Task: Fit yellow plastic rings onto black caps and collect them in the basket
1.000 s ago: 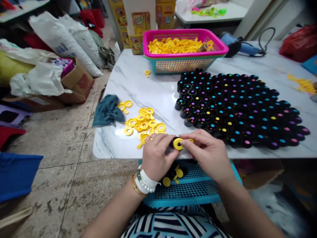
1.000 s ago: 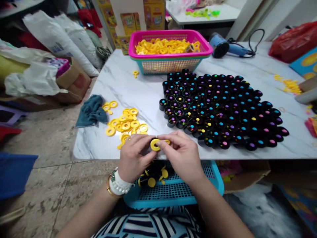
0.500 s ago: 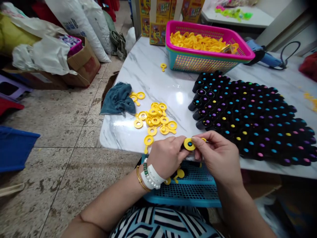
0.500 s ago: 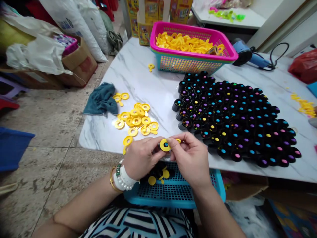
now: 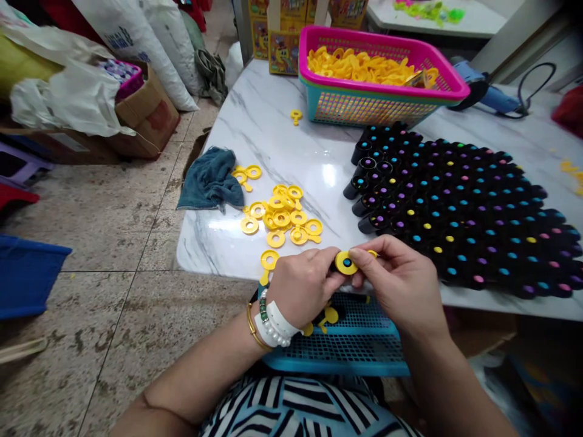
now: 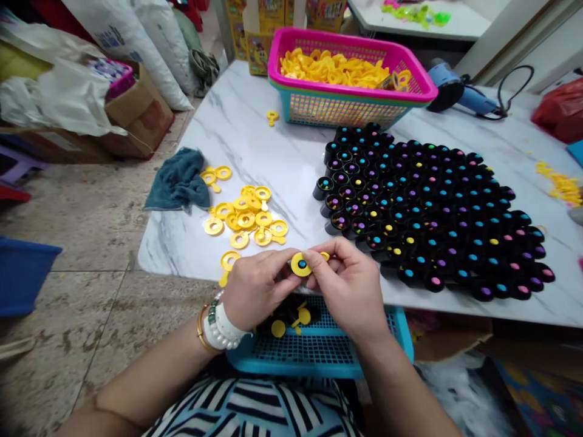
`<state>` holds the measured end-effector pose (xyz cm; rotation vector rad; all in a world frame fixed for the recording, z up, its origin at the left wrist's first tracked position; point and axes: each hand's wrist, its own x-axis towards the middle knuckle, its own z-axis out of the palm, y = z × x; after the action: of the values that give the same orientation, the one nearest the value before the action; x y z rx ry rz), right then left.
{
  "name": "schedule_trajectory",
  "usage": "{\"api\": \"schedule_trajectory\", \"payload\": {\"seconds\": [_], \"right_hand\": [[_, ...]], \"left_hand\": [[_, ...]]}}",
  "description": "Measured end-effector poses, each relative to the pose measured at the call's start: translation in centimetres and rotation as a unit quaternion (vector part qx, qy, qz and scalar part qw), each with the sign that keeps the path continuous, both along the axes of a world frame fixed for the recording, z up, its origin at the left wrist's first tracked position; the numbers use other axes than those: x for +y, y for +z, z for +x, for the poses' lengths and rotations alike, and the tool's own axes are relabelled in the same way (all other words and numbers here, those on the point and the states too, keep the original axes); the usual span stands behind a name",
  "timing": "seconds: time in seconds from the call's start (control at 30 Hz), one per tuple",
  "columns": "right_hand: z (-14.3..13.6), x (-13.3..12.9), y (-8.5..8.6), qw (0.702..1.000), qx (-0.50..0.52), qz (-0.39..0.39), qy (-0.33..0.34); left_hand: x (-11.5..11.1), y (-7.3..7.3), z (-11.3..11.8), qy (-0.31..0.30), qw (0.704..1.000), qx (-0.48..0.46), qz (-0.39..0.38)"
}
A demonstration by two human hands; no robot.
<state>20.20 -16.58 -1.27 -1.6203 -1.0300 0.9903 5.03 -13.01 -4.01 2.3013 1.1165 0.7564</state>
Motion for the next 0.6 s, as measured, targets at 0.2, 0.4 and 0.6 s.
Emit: {"api": "schedule_trajectory", "payload": {"seconds": [0.2,0.4,0.6], "right_hand": [[0.0,0.0,-0.4,1.000,0.017,-0.004,0.005],[0.0,-0.1,-0.5,1.000,0.028,0.009,0.001],[-0.2,-0.2,0.0,0.999,0.007,-0.022,0.024]], "left_hand": [[-0.1,0.4,-0.2,-0.002,1.000,-0.011,-0.020],[0.0,2.4,-0.2,-0.024,0.990,-0.076,-0.114],[0.3,2.2,0.8,0.003,0.983,-0.118,-0.139]]}}
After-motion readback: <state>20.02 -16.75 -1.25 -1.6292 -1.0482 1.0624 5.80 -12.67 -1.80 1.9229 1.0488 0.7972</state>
